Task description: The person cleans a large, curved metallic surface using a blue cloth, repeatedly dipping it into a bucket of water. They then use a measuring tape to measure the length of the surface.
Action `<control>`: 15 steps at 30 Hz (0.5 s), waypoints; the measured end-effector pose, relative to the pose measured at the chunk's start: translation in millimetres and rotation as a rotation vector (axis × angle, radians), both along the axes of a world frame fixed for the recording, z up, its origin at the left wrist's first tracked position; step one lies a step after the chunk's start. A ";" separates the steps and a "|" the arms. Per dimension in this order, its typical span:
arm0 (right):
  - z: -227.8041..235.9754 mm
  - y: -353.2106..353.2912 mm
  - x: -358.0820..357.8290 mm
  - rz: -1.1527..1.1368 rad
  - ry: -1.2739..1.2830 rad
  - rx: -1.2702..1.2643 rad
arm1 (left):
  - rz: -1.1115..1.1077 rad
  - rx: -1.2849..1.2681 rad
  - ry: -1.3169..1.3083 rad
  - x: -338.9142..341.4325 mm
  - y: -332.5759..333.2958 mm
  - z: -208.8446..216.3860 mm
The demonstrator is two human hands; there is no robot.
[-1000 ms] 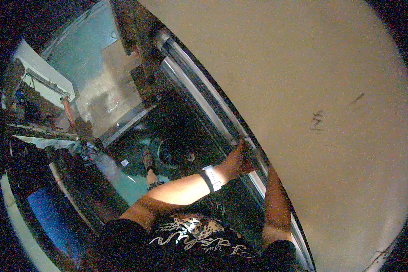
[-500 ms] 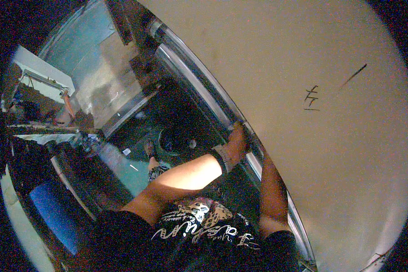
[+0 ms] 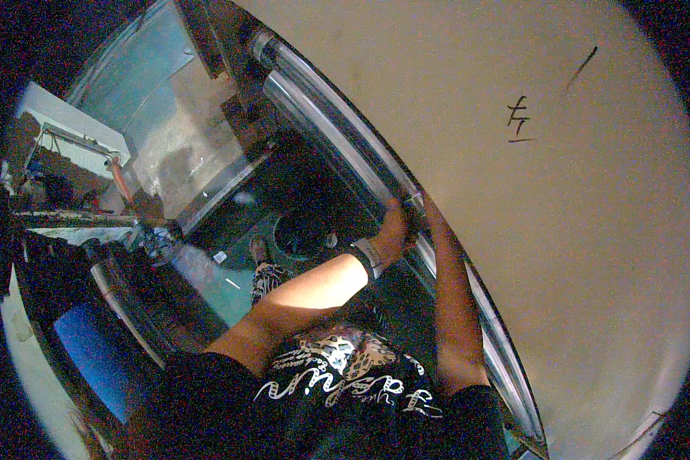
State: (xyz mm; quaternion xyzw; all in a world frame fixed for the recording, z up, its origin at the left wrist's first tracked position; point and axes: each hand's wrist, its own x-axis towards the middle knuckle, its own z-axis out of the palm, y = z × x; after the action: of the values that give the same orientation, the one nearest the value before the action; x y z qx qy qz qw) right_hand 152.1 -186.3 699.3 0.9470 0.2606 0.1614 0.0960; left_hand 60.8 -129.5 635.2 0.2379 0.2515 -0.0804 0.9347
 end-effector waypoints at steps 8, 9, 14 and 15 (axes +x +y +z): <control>58.2 45.2 -72.4 0.022 0.058 0.430 | -0.197 -0.054 -0.060 -8.5 24.7 -6.4; 57.5 45.0 -73.3 0.039 0.005 0.388 | -0.164 0.017 -0.053 -9.3 25.9 -4.7; 41.3 44.1 -79.5 -0.002 -0.165 0.287 | -0.175 0.053 0.024 -13.3 38.2 -26.3; 33.8 42.8 -76.2 -0.035 -0.191 0.280 | -0.193 0.093 0.035 -16.0 42.4 -29.5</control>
State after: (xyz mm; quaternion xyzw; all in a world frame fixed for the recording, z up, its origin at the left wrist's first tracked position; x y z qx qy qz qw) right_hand 75.9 -143.5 733.1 0.9360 0.2086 0.2835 -0.0099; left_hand 44.8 -87.1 605.7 0.3025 0.2470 -0.1627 0.9061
